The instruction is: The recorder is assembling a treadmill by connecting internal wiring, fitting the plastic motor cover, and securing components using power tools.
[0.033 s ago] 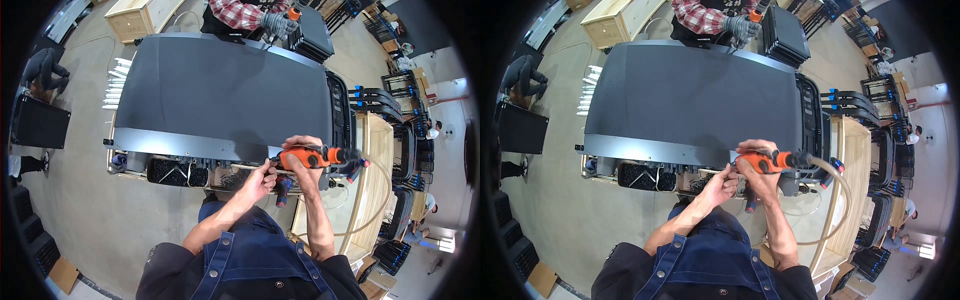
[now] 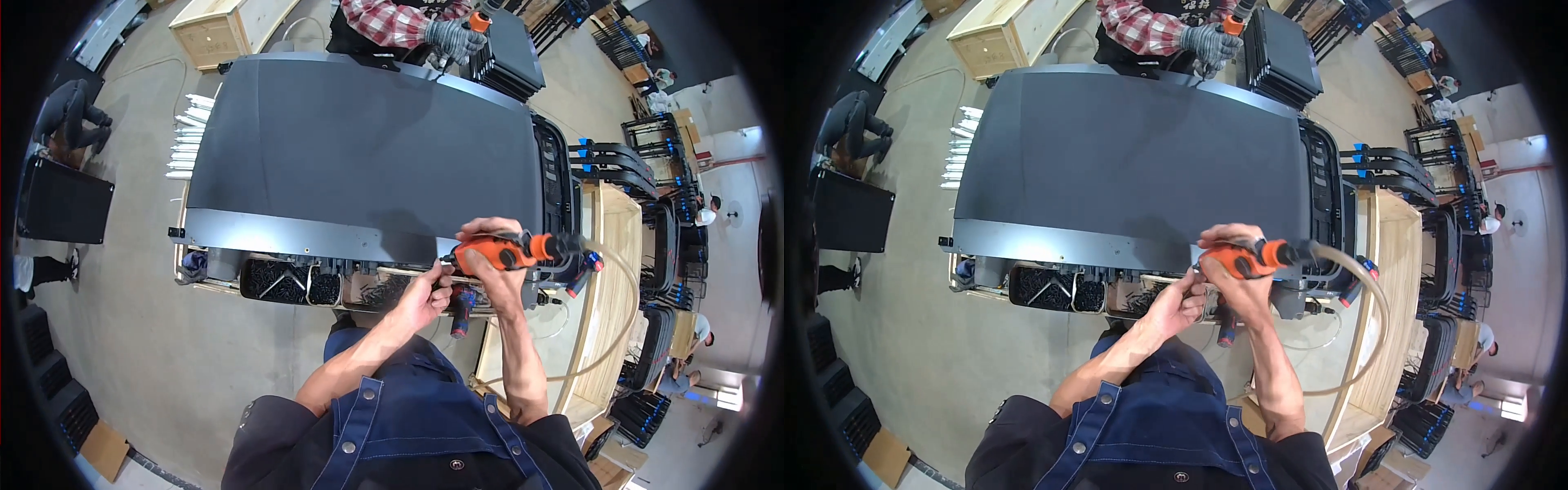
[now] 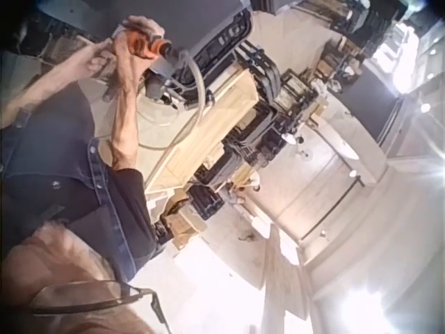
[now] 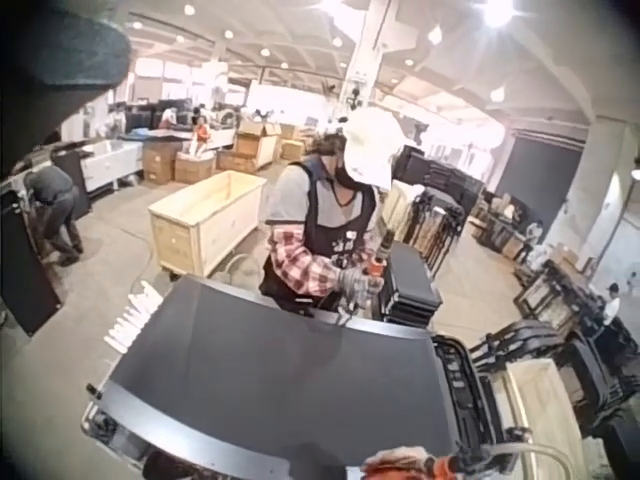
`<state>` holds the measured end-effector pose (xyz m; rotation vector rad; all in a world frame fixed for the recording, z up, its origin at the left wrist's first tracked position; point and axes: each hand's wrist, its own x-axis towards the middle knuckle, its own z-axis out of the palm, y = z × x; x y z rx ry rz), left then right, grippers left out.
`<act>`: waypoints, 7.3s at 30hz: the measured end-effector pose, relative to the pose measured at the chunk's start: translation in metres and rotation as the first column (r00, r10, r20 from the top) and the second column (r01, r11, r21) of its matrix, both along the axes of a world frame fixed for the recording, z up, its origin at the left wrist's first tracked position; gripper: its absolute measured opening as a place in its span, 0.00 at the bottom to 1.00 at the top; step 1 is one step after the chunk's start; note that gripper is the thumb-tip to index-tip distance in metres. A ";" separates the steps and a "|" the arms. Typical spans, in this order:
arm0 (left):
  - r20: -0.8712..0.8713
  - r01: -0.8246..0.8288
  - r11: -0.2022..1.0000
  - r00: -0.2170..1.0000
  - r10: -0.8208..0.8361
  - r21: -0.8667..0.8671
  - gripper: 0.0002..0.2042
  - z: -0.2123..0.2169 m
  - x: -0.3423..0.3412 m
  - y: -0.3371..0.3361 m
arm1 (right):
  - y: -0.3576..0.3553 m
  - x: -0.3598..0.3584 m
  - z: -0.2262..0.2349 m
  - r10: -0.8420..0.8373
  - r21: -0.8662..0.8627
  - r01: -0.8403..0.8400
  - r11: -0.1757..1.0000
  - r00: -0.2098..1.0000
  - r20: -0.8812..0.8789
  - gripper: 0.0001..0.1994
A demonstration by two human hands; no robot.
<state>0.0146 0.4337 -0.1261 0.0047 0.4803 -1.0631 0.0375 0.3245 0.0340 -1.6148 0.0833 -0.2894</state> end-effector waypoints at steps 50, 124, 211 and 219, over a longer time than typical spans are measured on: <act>0.272 -0.479 0.650 0.876 0.398 0.591 0.10 0.055 -0.023 0.123 | 0.062 -0.027 -0.017 -0.043 0.566 -0.071 0.821 0.982 0.186 0.22; 0.040 -0.644 0.755 0.763 0.645 0.124 0.13 0.026 0.088 0.398 | 0.377 0.116 -0.020 0.262 0.272 -0.326 0.905 0.933 0.246 0.23; 0.094 0.256 0.369 0.697 -0.711 0.893 0.18 -0.154 -0.127 -0.024 | -0.302 -0.283 -0.274 -0.472 -0.325 0.351 0.878 0.522 -0.710 0.27; 0.373 0.175 0.424 0.265 -0.889 0.889 0.22 -0.003 -0.142 -0.176 | -0.481 -0.357 -0.099 -0.438 0.278 0.594 0.755 0.772 -0.461 0.22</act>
